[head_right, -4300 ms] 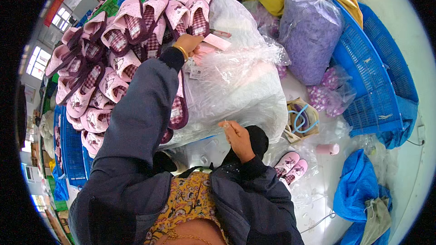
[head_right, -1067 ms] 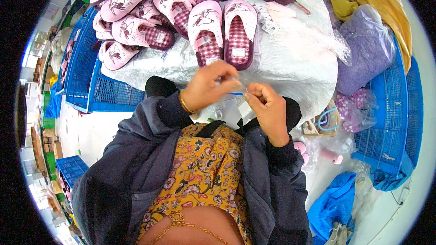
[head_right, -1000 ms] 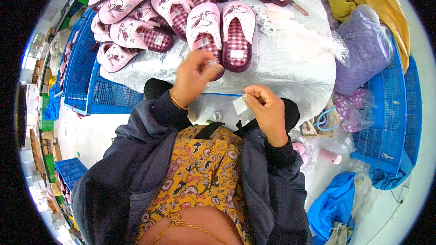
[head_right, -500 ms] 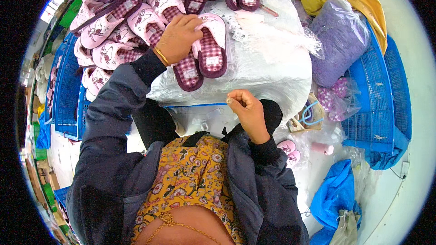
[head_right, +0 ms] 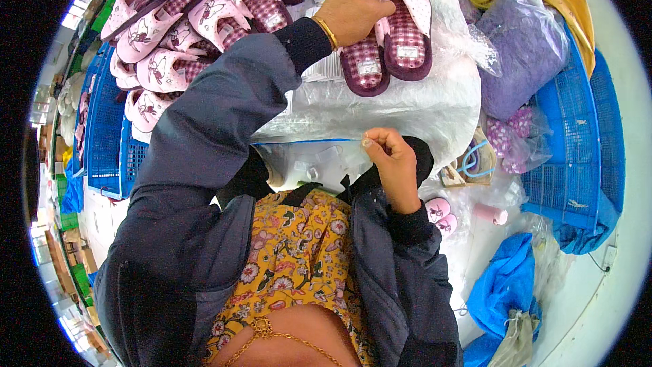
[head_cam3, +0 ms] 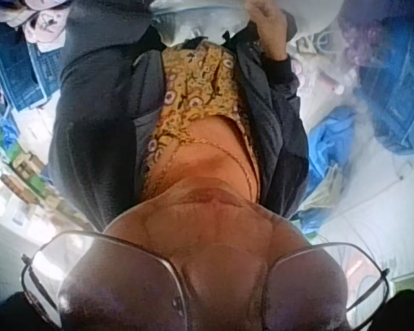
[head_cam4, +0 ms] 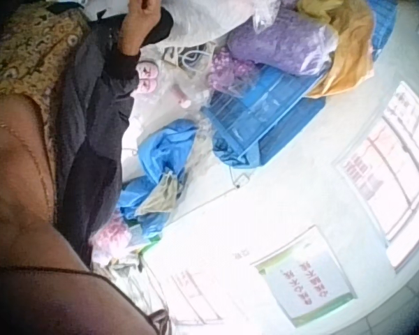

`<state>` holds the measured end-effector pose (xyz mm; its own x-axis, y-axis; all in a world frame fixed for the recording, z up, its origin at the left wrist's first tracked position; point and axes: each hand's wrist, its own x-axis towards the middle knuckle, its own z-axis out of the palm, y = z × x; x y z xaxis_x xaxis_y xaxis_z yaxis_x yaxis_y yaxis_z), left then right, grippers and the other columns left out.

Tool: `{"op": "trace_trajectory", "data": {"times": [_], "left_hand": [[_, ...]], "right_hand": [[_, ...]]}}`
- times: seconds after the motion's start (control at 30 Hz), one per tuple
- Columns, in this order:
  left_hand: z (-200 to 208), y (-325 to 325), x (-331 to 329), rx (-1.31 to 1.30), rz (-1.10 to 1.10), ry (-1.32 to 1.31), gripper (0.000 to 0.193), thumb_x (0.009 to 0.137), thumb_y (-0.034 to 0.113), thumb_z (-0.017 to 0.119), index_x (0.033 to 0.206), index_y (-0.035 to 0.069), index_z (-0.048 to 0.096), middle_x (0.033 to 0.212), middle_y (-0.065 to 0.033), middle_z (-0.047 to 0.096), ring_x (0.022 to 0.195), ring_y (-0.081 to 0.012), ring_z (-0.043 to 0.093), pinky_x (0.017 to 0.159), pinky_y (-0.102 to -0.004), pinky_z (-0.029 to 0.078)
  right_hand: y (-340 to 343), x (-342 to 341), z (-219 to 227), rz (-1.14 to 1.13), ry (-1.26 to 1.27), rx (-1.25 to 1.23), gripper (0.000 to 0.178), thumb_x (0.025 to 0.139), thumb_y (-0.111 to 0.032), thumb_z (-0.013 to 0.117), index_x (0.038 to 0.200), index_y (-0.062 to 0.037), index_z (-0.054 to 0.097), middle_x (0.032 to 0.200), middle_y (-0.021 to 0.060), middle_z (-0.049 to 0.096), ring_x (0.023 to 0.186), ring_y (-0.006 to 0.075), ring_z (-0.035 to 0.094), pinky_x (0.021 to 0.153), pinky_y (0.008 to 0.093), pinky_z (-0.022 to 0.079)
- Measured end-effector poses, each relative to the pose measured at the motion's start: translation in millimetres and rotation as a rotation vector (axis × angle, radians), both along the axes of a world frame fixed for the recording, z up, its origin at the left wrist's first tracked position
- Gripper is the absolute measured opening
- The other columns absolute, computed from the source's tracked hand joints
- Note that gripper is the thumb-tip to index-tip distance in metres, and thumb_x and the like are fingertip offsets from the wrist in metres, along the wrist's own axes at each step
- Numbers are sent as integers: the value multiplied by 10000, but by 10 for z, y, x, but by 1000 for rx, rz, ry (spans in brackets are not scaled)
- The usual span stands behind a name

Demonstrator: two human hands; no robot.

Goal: The person sits on the floor and repeatedly picks up pairs of pink slippers, attaches white paper tags to them, and places them into a pile. The person handles the slippers and tags by hand without using any tools.

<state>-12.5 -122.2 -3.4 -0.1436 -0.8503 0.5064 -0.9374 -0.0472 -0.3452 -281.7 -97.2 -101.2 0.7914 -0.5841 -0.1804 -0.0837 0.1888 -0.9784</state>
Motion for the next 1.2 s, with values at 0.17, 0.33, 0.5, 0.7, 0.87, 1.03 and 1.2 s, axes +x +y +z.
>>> {"op": "trace_trajectory", "data": {"times": [0.17, 0.33, 0.5, 0.7, 0.87, 1.03, 1.2], "left_hand": [[-153, 262, 164, 16, -146, 226, 508, 775, 178, 672, 1276, 186, 590, 1411, -116, 476, 1300, -297, 446, 1078, -428, 322], [-175, 1326, 187, -37, -22, 376, 406, 843, 285, 702, 1206, 119, 628, 1321, -115, 558, 1249, -312, 489, 1039, -438, 365], [-514, 2213, -164, 72, 119, 460, 438, 769, 294, 770, 1148, 103, 662, 1197, -88, 617, 1163, -294, 544, 965, -433, 410], [-776, 2371, -212, 42, 114, 363, 395, 757, 120, 719, 1144, 74, 652, 1150, -71, 626, 1139, -261, 553, 932, -415, 425], [-825, 2421, -176, -35, 71, 433, 328, 719, 59, 708, 1044, 68, 667, 1042, -52, 650, 1019, -257, 599, 865, -393, 457], [-891, 2452, -157, -119, 37, 560, 272, 683, 32, 717, 943, 83, 659, 954, -34, 648, 934, -239, 609, 806, -379, 468], [-776, 2546, -223, -204, 29, 513, 281, 678, 45, 730, 952, 84, 679, 964, -35, 667, 939, -237, 624, 770, -363, 480]], "right_hand": [[-4, -14, -76, -12, -12, -5, 136, 913, -71, 662, 1035, -13, 644, 908, -35, 628, 762, 34, 513, 703, 191, 426], [54, 38, -90, 19, -17, 15, 143, 914, -84, 665, 1036, -14, 644, 900, -28, 632, 739, 35, 511, 679, 195, 427], [121, 87, -39, 60, -22, 46, 144, 917, -93, 664, 1035, -13, 643, 907, -26, 638, 755, 36, 524, 690, 197, 434], [200, 177, 12, 96, -1, -7, 157, 916, -96, 666, 1042, -6, 639, 931, -21, 644, 797, 32, 535, 728, 196, 440], [248, 180, 7, 105, -16, -19, 157, 914, -98, 669, 1035, -2, 641, 917, -23, 642, 789, 32, 531, 723, 194, 435], [333, 287, 92, 177, 10, -56, 151, 913, -94, 668, 1027, 1, 641, 885, -35, 619, 776, 33, 520, 714, 200, 433], [396, 375, 150, 188, -15, -69, 147, 921, -105, 659, 1020, 1, 636, 889, -34, 609, 789, 37, 518, 722, 206, 431]]}}
